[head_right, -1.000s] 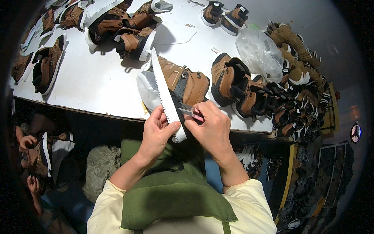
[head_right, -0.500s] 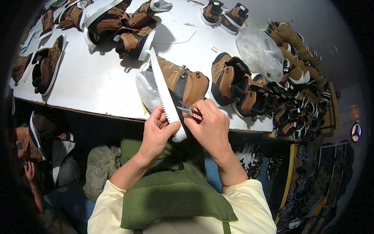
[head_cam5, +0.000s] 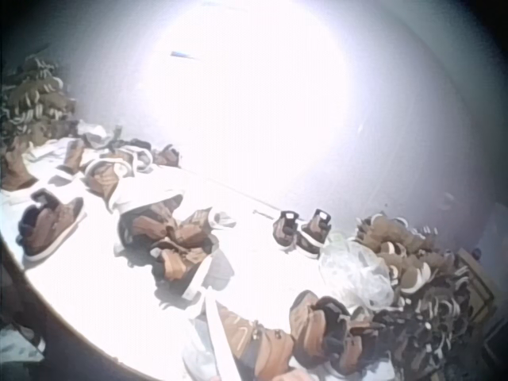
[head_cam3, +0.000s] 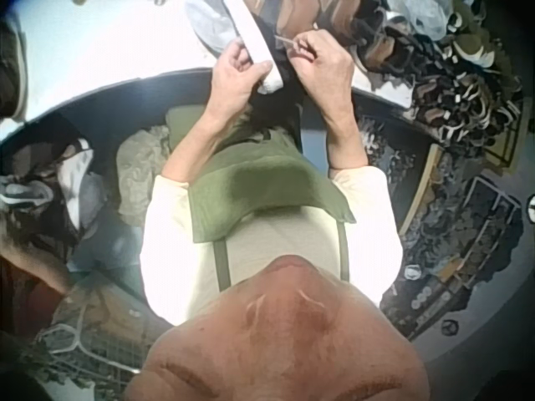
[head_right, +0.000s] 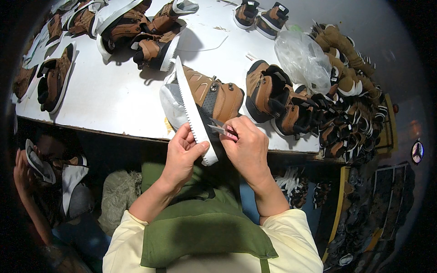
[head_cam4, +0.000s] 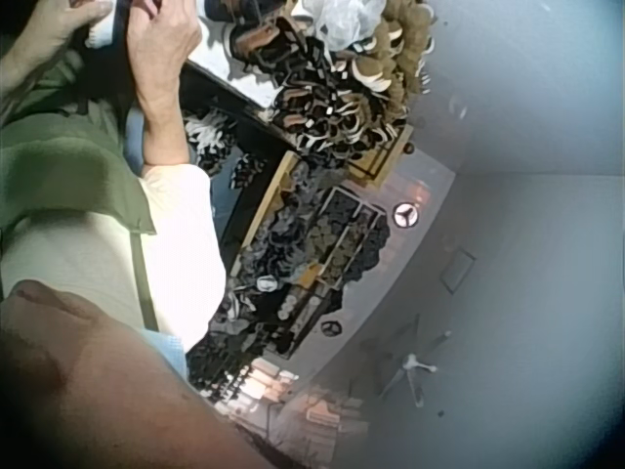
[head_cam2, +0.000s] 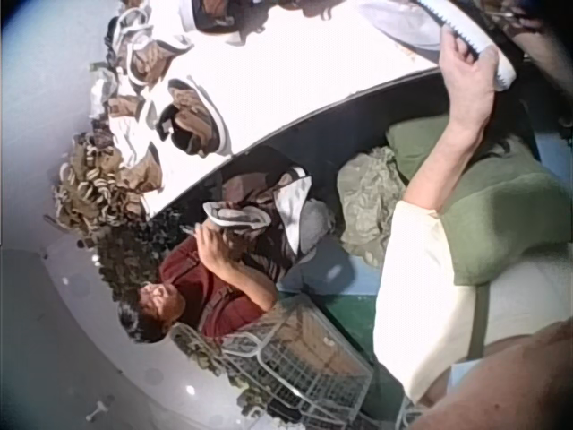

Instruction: The person assembles brown and black shoes at a white worktable. They attach white midsole pieces to the shoe uppers, press and adjust the seams, and inspect the fit. Another worker nearby performs similar assembly steps on separate shoes.

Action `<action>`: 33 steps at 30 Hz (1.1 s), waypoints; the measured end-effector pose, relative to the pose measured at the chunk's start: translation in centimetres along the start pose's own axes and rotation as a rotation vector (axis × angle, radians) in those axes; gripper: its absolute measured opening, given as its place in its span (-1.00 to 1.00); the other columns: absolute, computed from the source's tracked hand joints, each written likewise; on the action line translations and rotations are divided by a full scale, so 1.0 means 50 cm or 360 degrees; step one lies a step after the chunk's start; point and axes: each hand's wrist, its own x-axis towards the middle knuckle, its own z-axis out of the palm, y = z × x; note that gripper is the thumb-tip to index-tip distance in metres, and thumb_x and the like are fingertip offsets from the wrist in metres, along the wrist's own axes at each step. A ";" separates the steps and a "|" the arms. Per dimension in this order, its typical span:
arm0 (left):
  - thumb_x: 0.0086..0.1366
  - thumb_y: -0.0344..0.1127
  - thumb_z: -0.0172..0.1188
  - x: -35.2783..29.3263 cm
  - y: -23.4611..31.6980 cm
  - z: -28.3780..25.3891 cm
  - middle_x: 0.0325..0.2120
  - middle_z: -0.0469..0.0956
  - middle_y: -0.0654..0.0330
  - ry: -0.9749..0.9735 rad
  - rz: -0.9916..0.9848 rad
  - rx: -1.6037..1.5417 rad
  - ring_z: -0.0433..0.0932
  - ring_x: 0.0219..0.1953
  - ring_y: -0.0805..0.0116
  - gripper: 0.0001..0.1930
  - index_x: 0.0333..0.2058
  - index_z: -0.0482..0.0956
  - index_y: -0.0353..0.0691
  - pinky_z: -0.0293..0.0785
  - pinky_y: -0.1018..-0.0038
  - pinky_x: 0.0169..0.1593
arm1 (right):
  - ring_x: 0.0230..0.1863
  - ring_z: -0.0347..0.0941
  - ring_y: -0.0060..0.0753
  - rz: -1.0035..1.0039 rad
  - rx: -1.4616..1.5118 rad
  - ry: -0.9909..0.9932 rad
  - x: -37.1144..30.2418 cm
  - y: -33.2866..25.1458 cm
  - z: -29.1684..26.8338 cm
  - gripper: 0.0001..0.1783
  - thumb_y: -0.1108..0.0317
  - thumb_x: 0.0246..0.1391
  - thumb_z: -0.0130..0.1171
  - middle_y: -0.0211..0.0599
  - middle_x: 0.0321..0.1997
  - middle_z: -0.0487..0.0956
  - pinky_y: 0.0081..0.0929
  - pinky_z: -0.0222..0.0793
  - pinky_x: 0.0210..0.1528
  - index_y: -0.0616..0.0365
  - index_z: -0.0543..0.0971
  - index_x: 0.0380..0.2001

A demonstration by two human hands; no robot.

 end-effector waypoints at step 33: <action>0.23 -0.54 0.19 -0.012 0.053 0.000 -0.07 0.55 0.06 -0.0140 -0.0044 -0.0355 0.56 -0.05 0.38 -0.48 0.15 0.26 -0.40 0.48 0.43 0.07 | -0.21 0.35 -0.74 0.0273 0.1431 0.0204 -0.009 0.047 -0.041 -0.56 0.29 0.10 0.34 -0.42 -0.14 0.48 -0.78 0.24 -0.16 0.35 0.53 -0.04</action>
